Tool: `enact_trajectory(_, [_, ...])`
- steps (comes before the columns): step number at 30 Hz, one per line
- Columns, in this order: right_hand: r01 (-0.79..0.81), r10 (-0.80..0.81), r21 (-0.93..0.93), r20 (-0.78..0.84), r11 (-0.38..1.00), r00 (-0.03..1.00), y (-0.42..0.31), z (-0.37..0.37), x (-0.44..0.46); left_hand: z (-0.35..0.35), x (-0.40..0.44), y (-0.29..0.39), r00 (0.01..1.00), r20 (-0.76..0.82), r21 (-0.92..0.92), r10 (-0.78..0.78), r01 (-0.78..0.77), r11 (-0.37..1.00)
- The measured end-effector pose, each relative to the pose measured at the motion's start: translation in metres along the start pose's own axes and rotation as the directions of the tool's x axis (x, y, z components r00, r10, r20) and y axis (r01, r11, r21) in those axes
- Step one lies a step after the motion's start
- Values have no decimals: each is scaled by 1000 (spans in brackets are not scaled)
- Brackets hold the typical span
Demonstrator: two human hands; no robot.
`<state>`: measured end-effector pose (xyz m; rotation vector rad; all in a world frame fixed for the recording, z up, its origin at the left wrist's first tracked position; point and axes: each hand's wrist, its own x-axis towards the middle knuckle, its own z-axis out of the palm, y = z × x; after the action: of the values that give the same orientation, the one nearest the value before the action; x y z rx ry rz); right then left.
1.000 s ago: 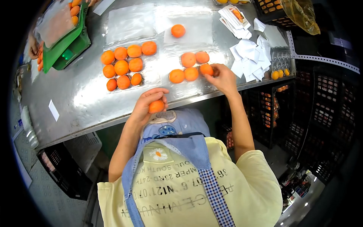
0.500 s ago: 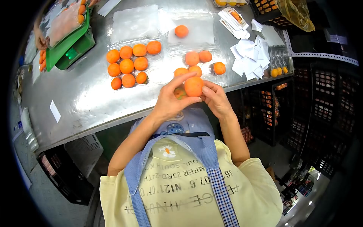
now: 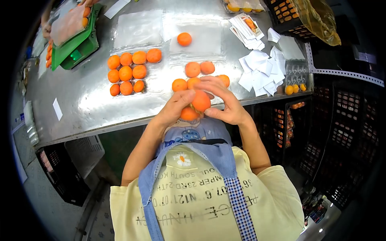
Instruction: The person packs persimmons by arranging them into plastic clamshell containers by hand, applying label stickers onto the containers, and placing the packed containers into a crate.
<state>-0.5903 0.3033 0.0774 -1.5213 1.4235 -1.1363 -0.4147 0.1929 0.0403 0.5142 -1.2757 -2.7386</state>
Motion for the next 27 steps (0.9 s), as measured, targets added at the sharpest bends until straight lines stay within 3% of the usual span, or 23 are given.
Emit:
enact_trajectory(4, [-109,106,187,25,976,994,0,-13,-1,11,5,0,999,-12,-97,-46,45,994])
enact_trajectory(7, [92,-99,-98,-66,991,993,3,-22,5,21,12,-8,987,-118,-77,109,-118,990])
enact_trajectory(13, [113,-149,-306,-96,945,984,-3,-26,9,13,17,-14,990,-45,-114,131,-135,984])
enact_trajectory(19, [140,-133,-168,50,976,990,4,-28,14,9,13,-21,999,-11,-347,31,-33,937])
enact_trajectory(22, [123,-110,-190,76,974,991,11,-28,14,19,12,-16,989,-143,-356,-32,-21,934])
enact_trajectory(27, [151,-146,-293,41,944,988,11,-29,16,9,12,-19,984,-173,-308,-33,-22,951])
